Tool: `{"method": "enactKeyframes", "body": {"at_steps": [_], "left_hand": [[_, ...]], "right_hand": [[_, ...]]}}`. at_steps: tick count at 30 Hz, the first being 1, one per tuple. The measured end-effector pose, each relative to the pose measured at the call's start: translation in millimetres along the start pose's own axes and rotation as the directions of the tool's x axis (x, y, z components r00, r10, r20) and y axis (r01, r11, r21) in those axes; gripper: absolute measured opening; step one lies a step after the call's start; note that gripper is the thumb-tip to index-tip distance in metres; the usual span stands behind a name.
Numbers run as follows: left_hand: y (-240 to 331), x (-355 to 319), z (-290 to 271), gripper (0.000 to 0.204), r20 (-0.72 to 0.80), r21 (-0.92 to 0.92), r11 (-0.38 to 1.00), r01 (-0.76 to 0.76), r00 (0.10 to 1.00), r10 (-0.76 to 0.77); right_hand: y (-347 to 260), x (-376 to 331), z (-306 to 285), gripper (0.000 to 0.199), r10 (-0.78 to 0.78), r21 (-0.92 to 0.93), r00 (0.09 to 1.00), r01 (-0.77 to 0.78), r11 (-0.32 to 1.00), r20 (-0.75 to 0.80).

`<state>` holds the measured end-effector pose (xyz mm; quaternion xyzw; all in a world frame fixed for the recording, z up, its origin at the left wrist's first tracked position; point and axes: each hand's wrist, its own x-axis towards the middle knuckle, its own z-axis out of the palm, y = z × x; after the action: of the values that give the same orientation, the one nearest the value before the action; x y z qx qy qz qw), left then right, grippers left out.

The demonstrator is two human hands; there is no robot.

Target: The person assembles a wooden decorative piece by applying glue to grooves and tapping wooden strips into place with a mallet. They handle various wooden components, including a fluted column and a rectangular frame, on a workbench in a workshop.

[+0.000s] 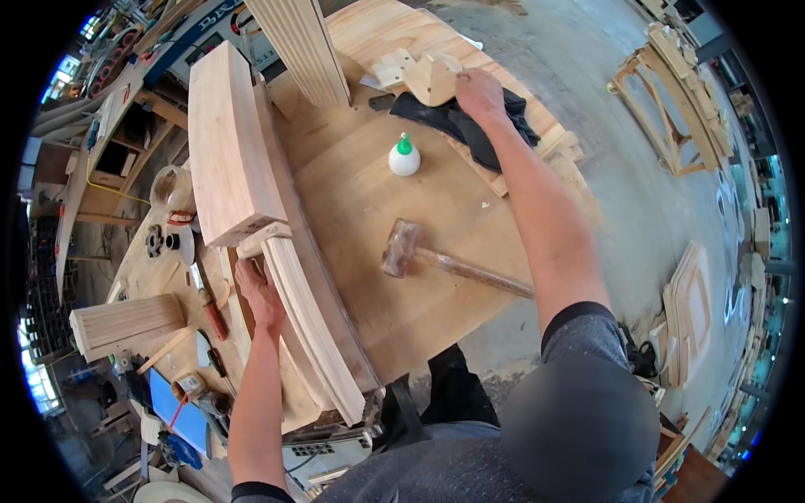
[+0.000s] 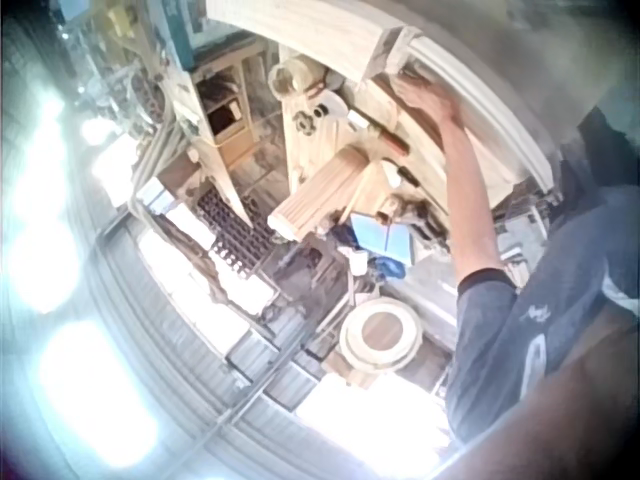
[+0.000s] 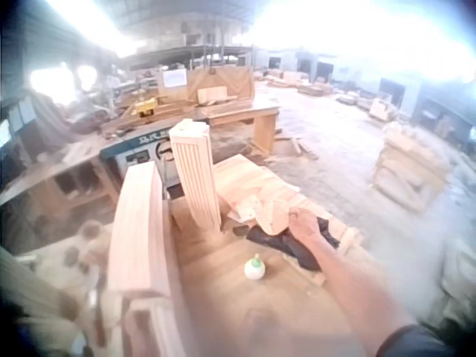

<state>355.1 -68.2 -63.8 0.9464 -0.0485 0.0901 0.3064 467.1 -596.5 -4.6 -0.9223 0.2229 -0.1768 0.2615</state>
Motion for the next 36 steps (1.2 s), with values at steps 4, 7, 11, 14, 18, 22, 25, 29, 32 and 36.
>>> {"method": "enactKeyframes", "body": {"at_steps": [4,7,11,14,18,22,25,29,32,36], "left_hand": [[-4.9,2.2,4.6,0.039,-0.050,0.047,0.998,-0.030,0.998,0.032],[3.4,3.3,0.3,0.035,-0.094,-0.029,0.997,-0.070,0.993,0.067],[-11.3,-2.4,7.3,0.051,-0.061,0.077,0.996,0.037,0.998,-0.033],[9.4,-6.0,-2.0,0.054,0.029,-0.097,0.990,0.097,0.995,-0.095],[1.4,-5.2,-1.6,0.055,0.033,-0.062,0.996,0.068,0.997,-0.066],[-16.5,3.9,11.3,0.053,-0.041,0.013,1.000,0.020,0.999,-0.019],[-6.5,5.2,6.8,0.051,0.016,-0.005,1.000,0.030,0.999,-0.030],[-19.4,1.4,6.8,0.047,-0.010,0.013,0.999,-0.041,0.999,0.042],[-8.1,4.2,3.3,0.052,0.051,0.007,1.000,0.009,0.999,-0.010],[5.7,-1.4,-0.3,0.054,0.030,-0.132,0.988,0.085,0.996,-0.082]], "right_hand": [[-3.2,-59.6,-34.8,0.031,0.287,0.605,0.953,-0.284,0.744,0.094],[5.8,-137.1,-70.9,0.029,0.233,0.856,0.940,-0.328,0.400,0.251],[-41.0,-276.6,-127.9,0.032,0.077,0.889,0.957,-0.287,0.358,0.279],[-62.2,-373.8,-147.5,0.032,-0.131,0.860,0.941,-0.220,0.460,0.311],[-113.8,-463.6,-145.6,0.028,-0.382,0.820,0.829,-0.151,0.552,0.409],[-146.1,-515.6,-125.1,0.022,-0.311,0.718,0.726,-0.349,0.602,0.613],[-148.9,-537.6,-102.4,0.017,-0.135,0.648,0.689,-0.572,0.503,0.713],[-167.3,-545.9,-88.9,0.013,-0.247,0.700,0.770,-0.332,0.632,0.588],[-169.9,-528.5,-88.2,0.012,-0.345,0.646,0.830,-0.024,0.763,0.439],[-172.4,-523.0,-91.1,0.013,-0.148,0.633,0.766,-0.387,0.671,0.625]]}}
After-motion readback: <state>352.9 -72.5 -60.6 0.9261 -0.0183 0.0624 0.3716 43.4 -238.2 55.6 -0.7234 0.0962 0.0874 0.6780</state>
